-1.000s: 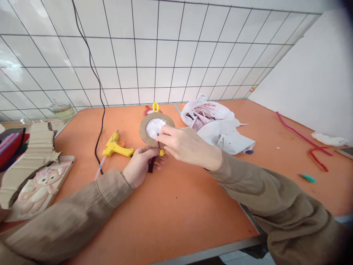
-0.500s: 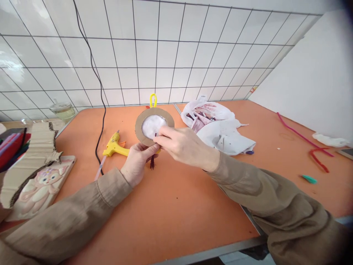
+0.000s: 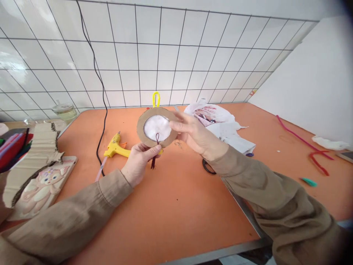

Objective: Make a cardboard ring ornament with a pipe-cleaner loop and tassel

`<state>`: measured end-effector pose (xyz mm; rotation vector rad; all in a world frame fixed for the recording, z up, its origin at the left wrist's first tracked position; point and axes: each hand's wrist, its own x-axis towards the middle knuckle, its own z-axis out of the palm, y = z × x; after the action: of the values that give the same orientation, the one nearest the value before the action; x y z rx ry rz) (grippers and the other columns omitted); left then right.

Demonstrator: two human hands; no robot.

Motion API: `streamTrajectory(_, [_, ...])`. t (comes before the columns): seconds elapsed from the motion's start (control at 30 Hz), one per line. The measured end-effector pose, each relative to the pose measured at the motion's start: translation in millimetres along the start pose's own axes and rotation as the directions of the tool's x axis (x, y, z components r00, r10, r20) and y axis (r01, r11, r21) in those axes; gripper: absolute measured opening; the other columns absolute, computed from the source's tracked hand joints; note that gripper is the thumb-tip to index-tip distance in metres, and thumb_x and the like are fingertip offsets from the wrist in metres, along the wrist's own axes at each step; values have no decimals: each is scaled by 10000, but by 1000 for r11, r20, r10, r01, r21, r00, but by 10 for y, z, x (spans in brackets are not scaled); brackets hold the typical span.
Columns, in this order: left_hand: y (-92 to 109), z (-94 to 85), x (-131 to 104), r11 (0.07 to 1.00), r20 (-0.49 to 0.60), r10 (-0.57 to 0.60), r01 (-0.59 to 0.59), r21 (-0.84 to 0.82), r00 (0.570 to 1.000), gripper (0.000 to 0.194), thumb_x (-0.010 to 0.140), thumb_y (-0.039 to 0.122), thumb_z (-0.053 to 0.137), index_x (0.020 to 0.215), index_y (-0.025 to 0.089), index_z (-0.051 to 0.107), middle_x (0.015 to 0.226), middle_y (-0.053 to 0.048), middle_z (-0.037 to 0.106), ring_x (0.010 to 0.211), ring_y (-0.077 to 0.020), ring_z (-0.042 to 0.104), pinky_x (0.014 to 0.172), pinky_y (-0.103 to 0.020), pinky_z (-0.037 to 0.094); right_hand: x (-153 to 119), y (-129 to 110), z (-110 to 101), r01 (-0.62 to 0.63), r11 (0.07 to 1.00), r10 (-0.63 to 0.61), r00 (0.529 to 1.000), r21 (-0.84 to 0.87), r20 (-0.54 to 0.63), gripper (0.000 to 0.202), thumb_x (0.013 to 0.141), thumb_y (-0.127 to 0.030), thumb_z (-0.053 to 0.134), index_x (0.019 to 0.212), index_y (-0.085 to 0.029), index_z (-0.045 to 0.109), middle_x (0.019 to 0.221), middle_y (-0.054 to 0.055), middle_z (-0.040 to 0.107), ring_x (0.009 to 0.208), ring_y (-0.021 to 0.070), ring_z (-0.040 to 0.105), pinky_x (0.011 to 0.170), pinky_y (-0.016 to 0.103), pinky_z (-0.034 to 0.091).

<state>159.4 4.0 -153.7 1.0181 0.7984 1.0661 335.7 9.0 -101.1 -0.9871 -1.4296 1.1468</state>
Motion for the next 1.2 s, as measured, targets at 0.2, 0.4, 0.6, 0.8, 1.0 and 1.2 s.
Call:
streamTrajectory(0.2, [-32, -12, -12, 997, 31, -5, 3, 72, 999, 218, 628, 323, 844, 720, 157, 736, 729, -42, 686, 666, -137, 575, 560, -250, 453, -46, 51, 141, -184, 950, 153, 979, 253, 137, 385, 641, -274, 822, 961, -201, 623, 863, 16, 667, 758, 182, 613, 680, 358, 533])
streamTrajectory(0.4, [-53, -16, -11, 993, 29, -41, 38, 113, 999, 309, 590, 387, 863, 721, 149, 717, 666, -34, 635, 591, -139, 548, 389, -226, 364, -93, 66, 243, -186, 942, 186, 982, 279, 27, 391, 590, -181, 787, 953, -182, 641, 852, 28, 684, 765, 186, 625, 647, 331, 530])
streamTrajectory(0.6, [-62, -10, -9, 991, 56, -51, 43, 124, 997, 356, 617, 420, 857, 782, 134, 726, 755, -68, 685, 628, -141, 572, 442, -228, 401, -68, 144, 254, -145, 960, 176, 978, 241, -113, 305, 568, -192, 774, 845, -174, 649, 802, 19, 678, 747, 183, 626, 652, 331, 522])
streamTrajectory(0.8, [-40, -4, -22, 992, 105, -123, 124, 0, 987, 352, 705, 444, 794, 837, 126, 723, 878, -128, 744, 675, -161, 639, 591, -266, 472, -37, 200, 210, 7, 988, 22, 982, 156, -187, 263, 596, -236, 790, 824, -172, 676, 791, 17, 691, 784, 185, 637, 740, 341, 525])
streamTrajectory(1.0, [-46, 3, -25, 990, 115, -140, 143, -18, 984, 262, 687, 344, 826, 773, 126, 710, 797, -104, 750, 651, -152, 660, 686, -284, 519, -51, 198, 229, 15, 992, 12, 978, 126, -208, 229, 612, -247, 779, 804, -167, 684, 774, 32, 699, 769, 199, 651, 728, 351, 539])
streamTrajectory(1.2, [-16, 7, -27, 981, 112, -179, 186, -51, 977, 259, 734, 322, 786, 856, 111, 698, 813, -126, 764, 674, -164, 684, 637, -262, 513, -60, 203, 232, 72, 993, -52, 977, 91, -206, 198, 652, -246, 766, 821, -172, 694, 815, 29, 710, 795, 190, 658, 776, 353, 543])
